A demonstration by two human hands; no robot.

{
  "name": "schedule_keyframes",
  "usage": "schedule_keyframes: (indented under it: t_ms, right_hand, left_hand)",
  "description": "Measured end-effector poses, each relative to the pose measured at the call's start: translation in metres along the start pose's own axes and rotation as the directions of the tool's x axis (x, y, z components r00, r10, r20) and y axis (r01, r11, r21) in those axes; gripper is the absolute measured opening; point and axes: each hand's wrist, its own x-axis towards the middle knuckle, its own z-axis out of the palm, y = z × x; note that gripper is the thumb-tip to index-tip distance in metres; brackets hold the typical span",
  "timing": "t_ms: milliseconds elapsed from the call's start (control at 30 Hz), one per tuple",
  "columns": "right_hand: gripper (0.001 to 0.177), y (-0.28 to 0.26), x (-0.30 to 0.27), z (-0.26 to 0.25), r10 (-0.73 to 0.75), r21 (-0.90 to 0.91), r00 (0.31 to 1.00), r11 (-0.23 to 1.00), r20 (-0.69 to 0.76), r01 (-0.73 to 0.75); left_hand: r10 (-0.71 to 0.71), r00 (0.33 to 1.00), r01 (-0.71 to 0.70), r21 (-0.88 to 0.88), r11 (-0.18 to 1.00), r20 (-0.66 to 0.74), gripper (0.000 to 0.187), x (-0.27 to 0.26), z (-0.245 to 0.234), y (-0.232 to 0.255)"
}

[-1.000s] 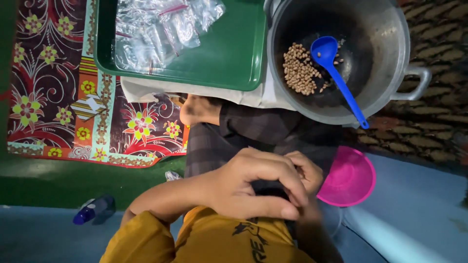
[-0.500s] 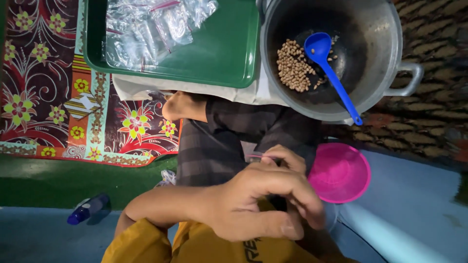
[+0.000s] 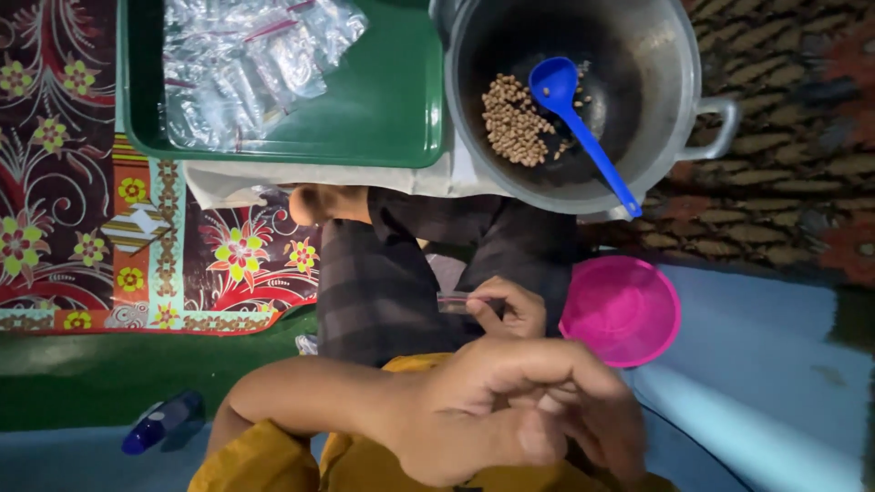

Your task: Packaging roasted peanuts from a large pot into small plastic bags using a spoon and hands.

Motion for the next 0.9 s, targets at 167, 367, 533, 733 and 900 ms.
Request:
schedule_keyframes:
  t_ms: [167, 367, 533, 733, 900]
  right_hand:
    - [0.017, 0.009, -0.004, 0.0, 0.005, 0.002, 1.0, 1.0, -0.022, -0.005]
    - [0.015, -0.081, 0.019, 0.066, 0.073, -0.231, 0.876, 0.951, -0.477, -0.205]
    - [0.014, -0.017, 0.005, 0.019, 0.129, -0.109, 0.962, 0.981, -0.241, -0.159]
    - [0.006, 0.02, 0.021, 0.01, 0.073, 0.02, 0.997, 0.997, -0.028, -0.072]
    - [0.008, 0.031, 0.035, 0.012, 0.092, 0.018, 0.994, 0.995, 0.064, -0.093]
  left_hand:
    - [0.005, 0.998, -0.019, -0.217, 0.976, -0.064, 0.056, -0.001, 0.004, -0.015]
    - [-0.157, 0.947, -0.012, -0.517, 0.856, -0.282, 0.061, 0.0, 0.009, -0.007]
    - [-0.244, 0.799, -0.136, -0.56, 0.817, -0.55, 0.031, -0.031, -0.029, -0.037]
    - [0.24, 0.238, 0.431, 0.324, 0.842, -0.941, 0.019, -0.146, -0.16, -0.106]
    - [0.45, 0.095, 0.806, 0.334, 0.489, -0.888, 0.02, -0.218, -0.188, -0.13]
